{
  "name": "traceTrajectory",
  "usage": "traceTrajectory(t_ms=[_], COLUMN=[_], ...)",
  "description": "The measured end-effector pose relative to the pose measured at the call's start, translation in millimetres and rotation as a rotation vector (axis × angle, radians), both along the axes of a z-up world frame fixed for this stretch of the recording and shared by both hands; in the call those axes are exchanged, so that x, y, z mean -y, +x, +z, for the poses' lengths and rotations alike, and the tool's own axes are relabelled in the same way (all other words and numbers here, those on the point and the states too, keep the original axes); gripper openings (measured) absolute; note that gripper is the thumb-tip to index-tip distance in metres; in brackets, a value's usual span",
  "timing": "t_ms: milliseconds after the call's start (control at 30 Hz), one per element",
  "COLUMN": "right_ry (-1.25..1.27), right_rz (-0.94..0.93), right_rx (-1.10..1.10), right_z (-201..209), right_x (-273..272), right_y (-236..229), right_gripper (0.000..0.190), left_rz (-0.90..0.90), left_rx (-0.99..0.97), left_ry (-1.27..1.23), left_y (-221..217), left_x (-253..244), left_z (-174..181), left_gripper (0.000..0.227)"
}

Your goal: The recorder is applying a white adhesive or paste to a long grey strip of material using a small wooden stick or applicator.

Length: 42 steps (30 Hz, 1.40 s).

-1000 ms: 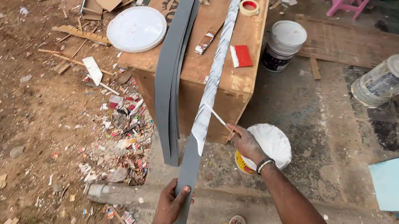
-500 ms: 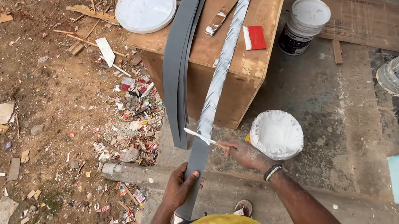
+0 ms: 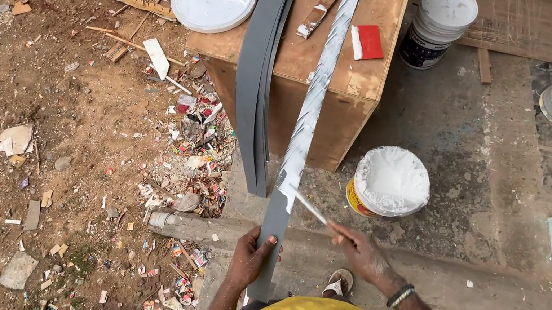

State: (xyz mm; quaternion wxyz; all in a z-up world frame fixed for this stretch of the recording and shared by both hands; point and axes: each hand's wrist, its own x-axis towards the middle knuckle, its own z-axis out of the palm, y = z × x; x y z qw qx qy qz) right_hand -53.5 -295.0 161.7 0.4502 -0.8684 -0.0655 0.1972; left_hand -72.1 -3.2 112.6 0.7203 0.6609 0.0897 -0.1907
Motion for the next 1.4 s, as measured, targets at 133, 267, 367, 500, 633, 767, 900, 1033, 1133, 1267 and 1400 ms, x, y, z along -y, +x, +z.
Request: traceTrajectory(t_ms=[133,267,367,500,633,767,900,1033,1133,1267,1400], right_ry=[-0.236,-0.113,-0.095,-0.152,-0.107,0.102,0.091,-0.048,0.107,-0.171,-0.039], right_rz=[-0.205,-0.180,-0.152,-0.074,0.065,0.166,0.117,0.050,0.138,0.087,0.045], right_rx=[-0.263,-0.030,-0.045,-0.175,-0.187,-0.212,0.067,-0.046,0.115,-0.154,-0.021], right_z=[22.1,-57.4,-59.8,-63.9,-40.3,-61.8,-35.1,-20.8,-35.2,-27.6,-25.8], right_x=[-2.9,17.0,7.8,-1.5,-10.0,-12.8,-27.5,-15.9,11.9,26.9,19.9], right_y=[85.0,137.8,138.9,110.2,68.4,34.6,-5.1,-47.7,-62.2,-10.2,57.0], right_gripper=[0.053,0.047,0.051,0.052,0.052,0.050,0.044,0.045,0.041,0.048,0.047], left_rz=[0.009,0.028,0.040,0.058,0.065,0.072,0.033,0.002,0.003,0.045,0.089], left_rx=[-0.025,-0.027,0.011,0.020,-0.023,-0.024,0.010,0.032,0.011,-0.030,0.017], left_ry=[0.044,0.038,0.010,-0.006,0.002,-0.054,-0.075,-0.054,0.100,0.216,0.168], left_y=[-7.7,-8.5,-6.1,-9.6,-14.8,-12.9,-8.7,-7.4,-11.6,-22.1,-28.1], left_x=[3.6,9.6,9.2,10.8,10.4,7.4,1.2,-13.1,-20.9,-13.2,0.1], left_z=[3.6,8.2,14.4,19.0,15.2,7.7,-1.5,-25.4,-31.7,-29.1,-21.0], left_gripper=[0.032,0.033,0.033,0.034,0.034,0.034,0.032,0.029,0.032,0.035,0.037])
